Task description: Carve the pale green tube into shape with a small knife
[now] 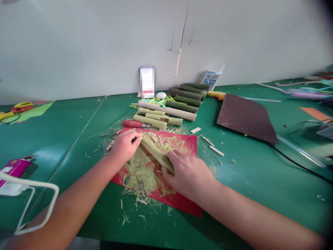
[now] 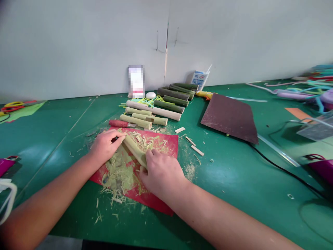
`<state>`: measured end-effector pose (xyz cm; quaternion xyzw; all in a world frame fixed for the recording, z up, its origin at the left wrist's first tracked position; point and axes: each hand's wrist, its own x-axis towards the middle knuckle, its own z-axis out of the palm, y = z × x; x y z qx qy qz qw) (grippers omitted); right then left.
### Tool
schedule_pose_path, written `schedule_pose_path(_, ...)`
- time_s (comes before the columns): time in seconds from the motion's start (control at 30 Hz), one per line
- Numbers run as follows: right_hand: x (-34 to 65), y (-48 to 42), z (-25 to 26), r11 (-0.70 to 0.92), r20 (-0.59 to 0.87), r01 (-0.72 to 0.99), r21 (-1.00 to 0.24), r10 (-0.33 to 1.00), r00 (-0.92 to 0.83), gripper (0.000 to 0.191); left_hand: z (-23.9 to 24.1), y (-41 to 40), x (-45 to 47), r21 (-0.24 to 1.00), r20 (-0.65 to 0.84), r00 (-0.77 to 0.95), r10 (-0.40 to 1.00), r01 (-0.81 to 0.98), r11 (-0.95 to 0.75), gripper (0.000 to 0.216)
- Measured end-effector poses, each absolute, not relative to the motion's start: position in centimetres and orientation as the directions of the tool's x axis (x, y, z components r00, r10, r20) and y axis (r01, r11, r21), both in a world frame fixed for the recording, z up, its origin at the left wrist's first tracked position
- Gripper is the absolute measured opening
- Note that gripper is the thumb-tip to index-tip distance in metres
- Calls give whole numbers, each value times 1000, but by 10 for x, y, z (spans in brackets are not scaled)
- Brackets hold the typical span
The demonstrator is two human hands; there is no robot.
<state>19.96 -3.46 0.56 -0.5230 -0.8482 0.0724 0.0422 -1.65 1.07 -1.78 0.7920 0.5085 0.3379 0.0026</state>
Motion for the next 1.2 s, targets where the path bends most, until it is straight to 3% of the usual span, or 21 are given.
schedule_pose_path(0.07, 199, -34, 6, 440, 6, 882, -171, 895, -445, 12, -17, 0, -3, 364, 513, 269, 815, 792, -490, 13)
schedule_pose_path(0.23, 200, -34, 2, 461, 5, 867, -189, 884, -468, 8, -17, -29, 22, 437, 361, 493, 791, 660, -611, 22)
schedule_pose_path(0.43, 199, -33, 1, 442, 20, 877, -190, 895, -446, 10, -19, -17, 3, 410, 484, 289, 826, 759, -506, 16)
schedule_pose_path(0.6, 198, -33, 4, 444, -15, 879, -173, 891, -453, 8, -21, -17, 4, 478, 364, 450, 815, 661, -578, 18)
schedule_pose_path(0.73, 198, -32, 5, 439, 5, 883, -164, 896, -445, 12, -22, -6, -5, 393, 509, 264, 820, 776, -494, 16)
schedule_pose_path(0.93, 198, -32, 4, 445, -7, 881, -163, 892, -452, 8, -21, -21, 12, 457, 377, 441, 815, 677, -577, 20)
schedule_pose_path(1.1, 198, -32, 5, 443, -2, 882, -160, 894, -449, 11, -21, -4, -7, 383, 521, 275, 808, 771, -509, 16)
schedule_pose_path(1.2, 198, -32, 5, 447, -8, 881, -152, 891, -454, 10, -20, -6, -4, 402, 505, 306, 807, 744, -533, 16)
